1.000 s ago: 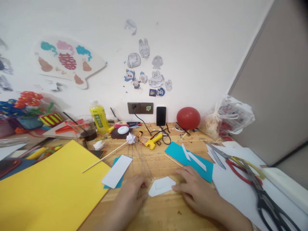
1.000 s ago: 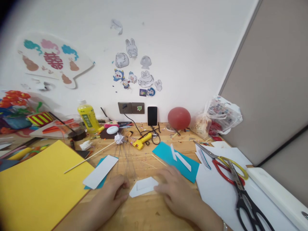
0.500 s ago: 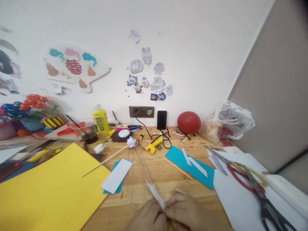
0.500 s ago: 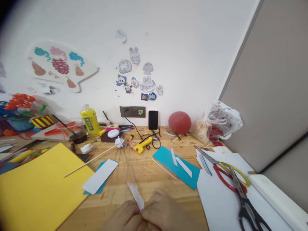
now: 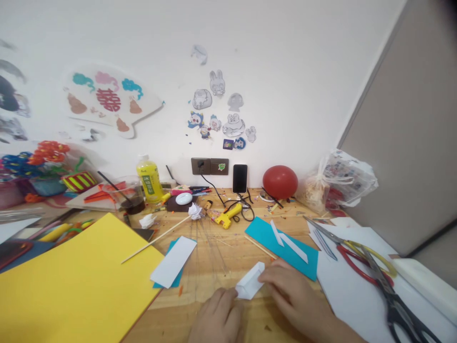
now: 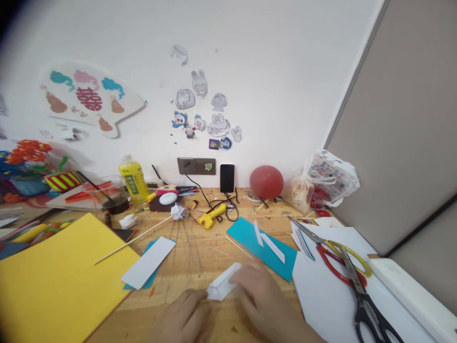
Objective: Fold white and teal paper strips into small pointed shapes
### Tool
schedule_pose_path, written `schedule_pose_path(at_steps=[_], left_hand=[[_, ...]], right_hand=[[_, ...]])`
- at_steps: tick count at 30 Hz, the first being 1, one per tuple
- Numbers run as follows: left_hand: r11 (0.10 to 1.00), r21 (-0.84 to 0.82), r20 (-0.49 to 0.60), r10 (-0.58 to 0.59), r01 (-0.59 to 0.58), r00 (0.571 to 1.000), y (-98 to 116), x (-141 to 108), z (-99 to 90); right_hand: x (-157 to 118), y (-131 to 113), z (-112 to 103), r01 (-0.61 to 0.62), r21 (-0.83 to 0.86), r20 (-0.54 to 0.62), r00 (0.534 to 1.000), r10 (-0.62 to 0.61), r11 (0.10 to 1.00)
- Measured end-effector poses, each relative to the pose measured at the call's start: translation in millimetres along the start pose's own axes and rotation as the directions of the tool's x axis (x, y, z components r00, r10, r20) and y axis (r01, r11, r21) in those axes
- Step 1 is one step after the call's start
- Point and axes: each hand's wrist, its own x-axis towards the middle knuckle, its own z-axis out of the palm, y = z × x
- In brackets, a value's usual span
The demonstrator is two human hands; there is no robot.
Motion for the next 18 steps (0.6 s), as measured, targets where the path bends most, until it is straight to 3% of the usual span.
schedule_pose_path(at_steps=[5,10,18], left_hand=[[0.983,0.135,-0.106,0.137,-0.122,0.985,-6,0,1.8],[0.99,0.138,-0.14,0.06,-0.041,0.988,-10,0,4.4],[1.0,0.027,-0.099,0.003,0.0,0.995,-12,6,3.1]], right_hand=[[6,16,-6,0.134,-0.251,0.049,0.991,-0.125,0.959],[2,12,2,0.206,-0.301,0.148,0.975,-0.167,0.931],[4,11,5,0.239,-0.343,0.107,0.971,-0.215,0.908]])
